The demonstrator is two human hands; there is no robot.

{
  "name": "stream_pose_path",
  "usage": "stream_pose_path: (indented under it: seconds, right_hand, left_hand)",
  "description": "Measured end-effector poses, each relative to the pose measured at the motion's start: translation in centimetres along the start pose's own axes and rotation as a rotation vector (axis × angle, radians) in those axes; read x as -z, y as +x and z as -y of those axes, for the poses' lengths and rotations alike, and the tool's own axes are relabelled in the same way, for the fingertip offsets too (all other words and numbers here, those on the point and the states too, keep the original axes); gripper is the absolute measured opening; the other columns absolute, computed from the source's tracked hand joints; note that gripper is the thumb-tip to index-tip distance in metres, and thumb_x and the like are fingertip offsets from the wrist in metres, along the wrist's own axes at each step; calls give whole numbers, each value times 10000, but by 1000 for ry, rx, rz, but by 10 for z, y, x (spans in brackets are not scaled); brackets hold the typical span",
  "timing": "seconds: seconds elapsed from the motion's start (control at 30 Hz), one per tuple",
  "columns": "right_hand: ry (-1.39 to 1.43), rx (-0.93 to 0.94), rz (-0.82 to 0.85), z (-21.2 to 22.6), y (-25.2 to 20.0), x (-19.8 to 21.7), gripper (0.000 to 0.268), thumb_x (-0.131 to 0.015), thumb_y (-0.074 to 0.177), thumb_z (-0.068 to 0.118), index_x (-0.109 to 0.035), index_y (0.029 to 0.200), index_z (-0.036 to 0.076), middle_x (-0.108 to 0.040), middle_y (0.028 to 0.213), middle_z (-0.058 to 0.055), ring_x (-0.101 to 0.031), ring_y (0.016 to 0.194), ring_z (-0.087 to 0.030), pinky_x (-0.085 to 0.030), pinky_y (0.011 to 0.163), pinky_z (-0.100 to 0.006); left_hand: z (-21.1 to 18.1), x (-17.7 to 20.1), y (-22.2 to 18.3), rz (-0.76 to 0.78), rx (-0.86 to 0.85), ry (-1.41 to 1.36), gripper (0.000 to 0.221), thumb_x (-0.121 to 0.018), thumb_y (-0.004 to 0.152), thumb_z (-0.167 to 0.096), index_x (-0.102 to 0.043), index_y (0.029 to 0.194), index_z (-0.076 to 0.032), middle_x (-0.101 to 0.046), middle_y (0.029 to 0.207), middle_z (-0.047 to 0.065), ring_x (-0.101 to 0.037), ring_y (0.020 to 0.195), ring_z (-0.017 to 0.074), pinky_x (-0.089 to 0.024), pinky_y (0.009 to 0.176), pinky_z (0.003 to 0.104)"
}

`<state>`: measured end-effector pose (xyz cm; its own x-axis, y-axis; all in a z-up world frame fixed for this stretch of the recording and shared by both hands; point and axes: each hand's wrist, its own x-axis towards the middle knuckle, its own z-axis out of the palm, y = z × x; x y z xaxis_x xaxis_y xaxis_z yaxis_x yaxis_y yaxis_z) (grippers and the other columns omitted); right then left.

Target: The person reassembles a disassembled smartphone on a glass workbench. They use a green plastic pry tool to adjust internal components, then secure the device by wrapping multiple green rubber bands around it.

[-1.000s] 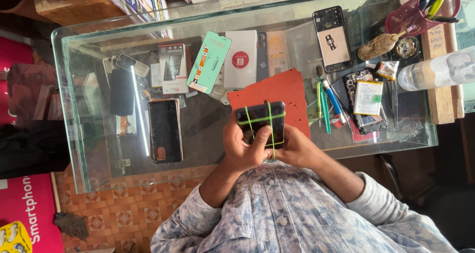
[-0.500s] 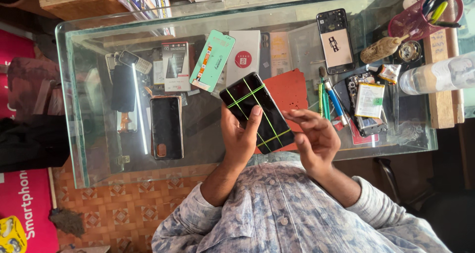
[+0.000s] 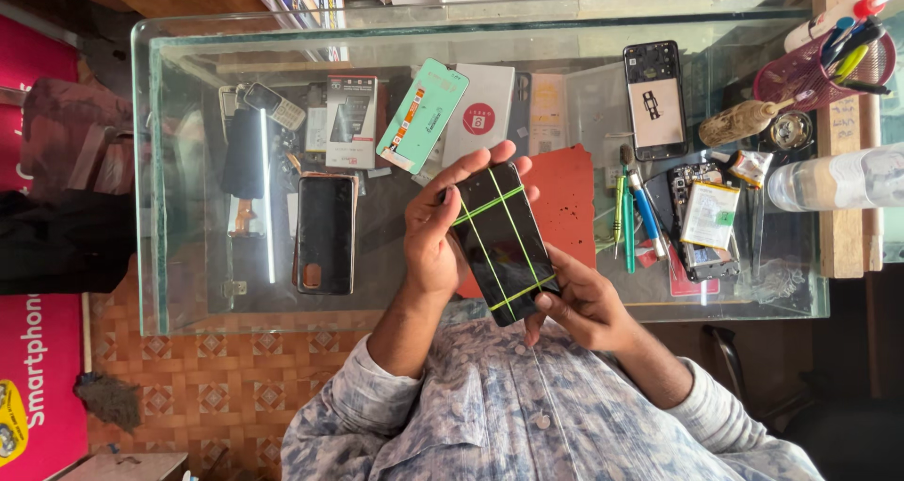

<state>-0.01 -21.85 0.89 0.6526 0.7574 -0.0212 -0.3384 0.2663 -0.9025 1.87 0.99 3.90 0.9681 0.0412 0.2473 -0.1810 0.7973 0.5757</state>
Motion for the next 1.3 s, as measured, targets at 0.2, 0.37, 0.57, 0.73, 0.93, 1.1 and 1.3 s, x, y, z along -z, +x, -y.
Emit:
stream_pose_path:
  seconds: [0.2, 0.37, 0.57, 0.73, 0.93, 1.1, 1.3]
  right_hand:
    - [-3, 19, 3, -3, 2, 0, 615, -445, 1036, -81, -170, 1587, -75, -632, 1241, -251, -761, 900, -236, -660, 753, -357]
    - [-76, 33, 7, -8, 1, 2, 622, -449, 1045, -80, -176, 1604, -70, -653, 1201, -254, -759, 881, -228, -653, 771, -361]
    - [-260, 195, -51, -9, -3, -7, 621, -447, 1035, -97, -187, 1598, -72, -661, 1211, -232, -761, 894, -214, -650, 796, -340]
    - [-463, 224, -72, -3, -3, -11, 619, -463, 1016, -91, -206, 1579, -102, -728, 1046, -187, -785, 860, -200, -657, 780, -339]
    - [-629, 309, -55, -1, -1, -13, 620, -482, 1007, -95, -209, 1564, -110, -752, 990, -173, -806, 867, -208, -667, 787, -343]
    - [-646, 270, -55, -1, -5, -15, 655, -527, 993, -70, -180, 1545, -134, -736, 1037, -232, -811, 854, -228, -666, 755, -350]
    - [-800, 780, -132, 25, 16, 14, 382, -608, 846, 104, -586, 1209, -9, -745, 986, -218, -771, 824, -207, -655, 761, -276]
  left_hand:
    - [2, 4, 1, 37, 87, -189, 476, -470, 1146, -351, -573, 1396, 41, -486, 1566, 265, -540, 1395, 439, -503, 1076, 654]
    - [4, 7, -2, -26, 113, -200, 442, -475, 1157, -340, -605, 1331, 44, -488, 1540, 288, -539, 1358, 460, -488, 1080, 671]
    - [10, -7, -1, 95, 54, -442, 576, -488, 1071, -442, -461, 1555, -132, -346, 1672, 233, -470, 1465, 480, -386, 1185, 659]
    - [20, -4, -12, 149, 125, -517, 667, -547, 1035, -435, -396, 1615, -141, -331, 1692, 252, -473, 1399, 513, -395, 1197, 715]
    - [27, 6, -18, 128, 163, -556, 768, -566, 976, -478, -375, 1628, -121, -383, 1619, 304, -516, 1408, 494, -429, 1165, 687]
    - [28, 6, -21, 137, 142, -552, 614, -480, 1083, -444, -418, 1592, -106, -423, 1592, 306, -604, 1209, 415, -509, 996, 579]
    - [13, -6, -16, 149, 246, -561, 508, -388, 1158, -389, -386, 1617, -172, -313, 1674, 245, -655, 1121, 423, -573, 891, 546]
